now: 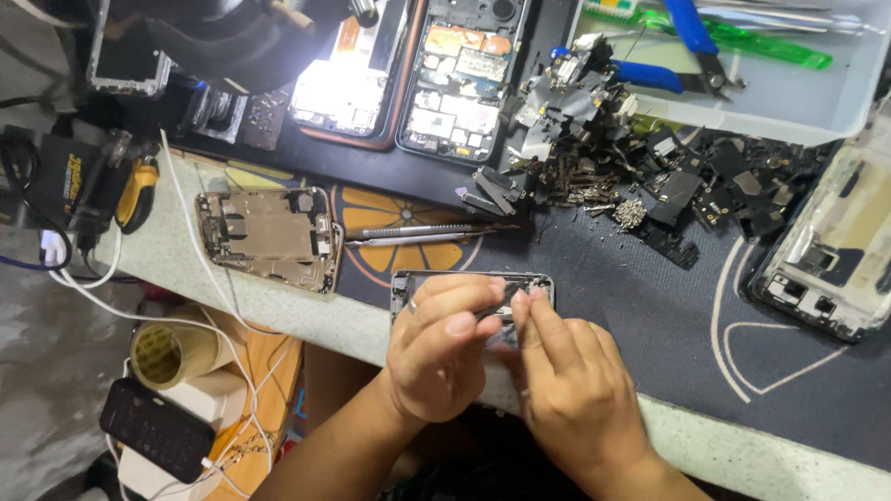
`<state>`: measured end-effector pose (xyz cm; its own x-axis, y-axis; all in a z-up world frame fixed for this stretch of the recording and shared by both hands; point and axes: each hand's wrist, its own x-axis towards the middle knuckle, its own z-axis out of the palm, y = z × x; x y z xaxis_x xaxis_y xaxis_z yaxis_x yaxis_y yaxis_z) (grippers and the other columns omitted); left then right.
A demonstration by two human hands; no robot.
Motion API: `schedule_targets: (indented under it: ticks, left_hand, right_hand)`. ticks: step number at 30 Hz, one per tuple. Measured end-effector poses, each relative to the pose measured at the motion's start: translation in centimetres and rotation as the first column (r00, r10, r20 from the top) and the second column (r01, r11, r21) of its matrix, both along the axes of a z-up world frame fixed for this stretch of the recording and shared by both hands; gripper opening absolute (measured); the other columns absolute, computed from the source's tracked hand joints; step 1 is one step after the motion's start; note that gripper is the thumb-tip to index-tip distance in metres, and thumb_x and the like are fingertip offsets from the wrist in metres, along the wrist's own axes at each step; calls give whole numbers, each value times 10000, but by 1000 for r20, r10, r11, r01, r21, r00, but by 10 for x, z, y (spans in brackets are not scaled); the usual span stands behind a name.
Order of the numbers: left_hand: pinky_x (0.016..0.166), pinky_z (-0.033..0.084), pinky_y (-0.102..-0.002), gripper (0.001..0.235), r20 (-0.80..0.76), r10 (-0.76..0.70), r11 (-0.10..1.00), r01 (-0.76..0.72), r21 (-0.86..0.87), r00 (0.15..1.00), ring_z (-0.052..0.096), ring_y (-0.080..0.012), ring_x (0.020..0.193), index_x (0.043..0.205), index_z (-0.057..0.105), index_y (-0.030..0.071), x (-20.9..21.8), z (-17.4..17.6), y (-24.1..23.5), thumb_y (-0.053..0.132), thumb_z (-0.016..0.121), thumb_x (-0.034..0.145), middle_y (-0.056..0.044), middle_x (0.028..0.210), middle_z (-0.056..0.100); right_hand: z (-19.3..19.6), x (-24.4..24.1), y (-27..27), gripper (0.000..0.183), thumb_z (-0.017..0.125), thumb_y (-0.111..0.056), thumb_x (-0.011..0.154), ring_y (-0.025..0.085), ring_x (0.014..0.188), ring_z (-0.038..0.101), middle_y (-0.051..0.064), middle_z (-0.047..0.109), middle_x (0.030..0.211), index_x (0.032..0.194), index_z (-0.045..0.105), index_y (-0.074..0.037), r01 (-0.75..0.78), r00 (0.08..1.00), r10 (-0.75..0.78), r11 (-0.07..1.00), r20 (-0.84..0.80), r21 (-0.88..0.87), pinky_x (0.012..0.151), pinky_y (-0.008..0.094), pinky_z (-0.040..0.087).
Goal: The person uses a precision screwdriver to remove screws from a disassembled smartphone chassis. They then use a metal spudger to pry and lift internal components and shielding. The person continues to manipulate small parts within the phone frame.
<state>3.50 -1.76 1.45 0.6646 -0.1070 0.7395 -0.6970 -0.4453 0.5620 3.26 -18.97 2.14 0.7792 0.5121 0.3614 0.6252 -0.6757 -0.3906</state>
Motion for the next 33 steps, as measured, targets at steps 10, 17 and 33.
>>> schedule_targets:
  ticks: [10,17,33]
  left_hand:
    - [782,646,-426,665,65,1,996,5,-91,998,729,-340,916,1515,325,132,7,-10,-12,-96,666,992,-211,1094,676]
    - [780,636,-426,706,37,-3,998,5,-58,999,729,-332,919,1549,323,152,6,-10,-12,-97,672,987,-204,1102,676]
    - [783,638,-432,690,43,-72,997,72,-12,997,717,-340,917,1513,332,121,10,-13,-11,-121,693,977,-214,1136,655]
  right_hand:
    - [-7,-5,-3,503,692,-223,921,266,863,623,195,641,1254,1270,606,128,-9,1000,9,1000,11,-16,803,398,519]
    - [-9,-5,-3,481,709,-252,896,276,873,615,204,642,1266,1202,636,112,-16,1000,16,1000,13,-8,815,409,514]
    - [-10,-8,-4,358,737,-187,824,282,895,618,186,655,1213,1055,697,84,-7,1000,7,1000,2,17,849,436,515]
